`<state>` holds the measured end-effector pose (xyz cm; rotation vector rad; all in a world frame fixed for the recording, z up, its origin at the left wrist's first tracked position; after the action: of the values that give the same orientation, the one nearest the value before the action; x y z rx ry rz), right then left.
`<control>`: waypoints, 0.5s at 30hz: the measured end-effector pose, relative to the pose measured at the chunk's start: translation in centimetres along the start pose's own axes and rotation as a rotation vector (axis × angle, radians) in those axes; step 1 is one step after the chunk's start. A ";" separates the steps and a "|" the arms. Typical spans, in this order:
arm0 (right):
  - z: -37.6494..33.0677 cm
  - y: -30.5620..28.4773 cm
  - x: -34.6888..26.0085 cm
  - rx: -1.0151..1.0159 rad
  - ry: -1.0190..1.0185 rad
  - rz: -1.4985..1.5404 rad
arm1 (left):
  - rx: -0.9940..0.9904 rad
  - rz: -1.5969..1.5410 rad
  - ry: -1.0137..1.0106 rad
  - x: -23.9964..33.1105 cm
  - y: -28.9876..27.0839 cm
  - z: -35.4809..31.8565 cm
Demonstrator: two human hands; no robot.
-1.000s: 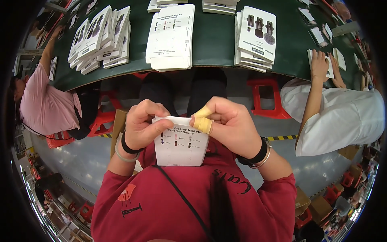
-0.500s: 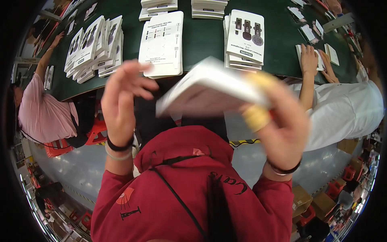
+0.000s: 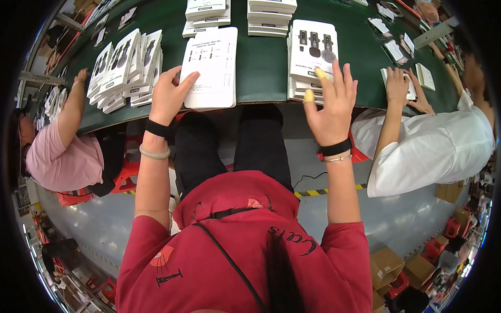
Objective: The person removes a rubber band from a stack of microphone boxes and places them on the table. They then pick up the boxes one by one, folding the top and bottom flaps of each box closed before placing it into a new stack.
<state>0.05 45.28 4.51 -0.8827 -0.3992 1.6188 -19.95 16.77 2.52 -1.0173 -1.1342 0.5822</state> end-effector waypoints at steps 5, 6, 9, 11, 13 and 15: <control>0.1 -0.4 -4.1 -0.052 -0.062 0.135 | 0.095 -0.254 -0.036 -0.5 -0.3 -0.7; 0.1 -0.5 -4.6 -0.060 -0.088 0.228 | 0.131 -0.398 -0.002 0.1 -0.7 -1.1; 1.0 -0.8 -6.4 -0.069 -0.096 0.412 | 0.204 -0.686 0.067 2.6 -2.2 -3.5; 1.9 -1.0 -7.7 -0.075 -0.062 0.597 | 0.130 -0.484 0.247 4.5 -3.0 -6.6; 2.9 -1.1 -9.0 -0.116 0.019 0.640 | 0.141 -0.402 0.463 5.3 -3.1 -9.5; 3.5 -1.0 -9.6 -0.201 0.194 0.714 | 0.097 -0.417 0.473 5.0 -2.6 -11.3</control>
<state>-1.54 37.15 10.63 -1.4314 -0.1055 2.1329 -7.98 15.65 6.28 -0.7499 -0.8484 0.0526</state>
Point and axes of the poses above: each hand's wrist, its own z-axis towards the middle knuckle, its own y-axis out of the palm, x = y × z, the point moved 2 cm from there along z, towards the middle knuckle, and after that the axes turned 13 degrees about z, right-handed, at the moved point
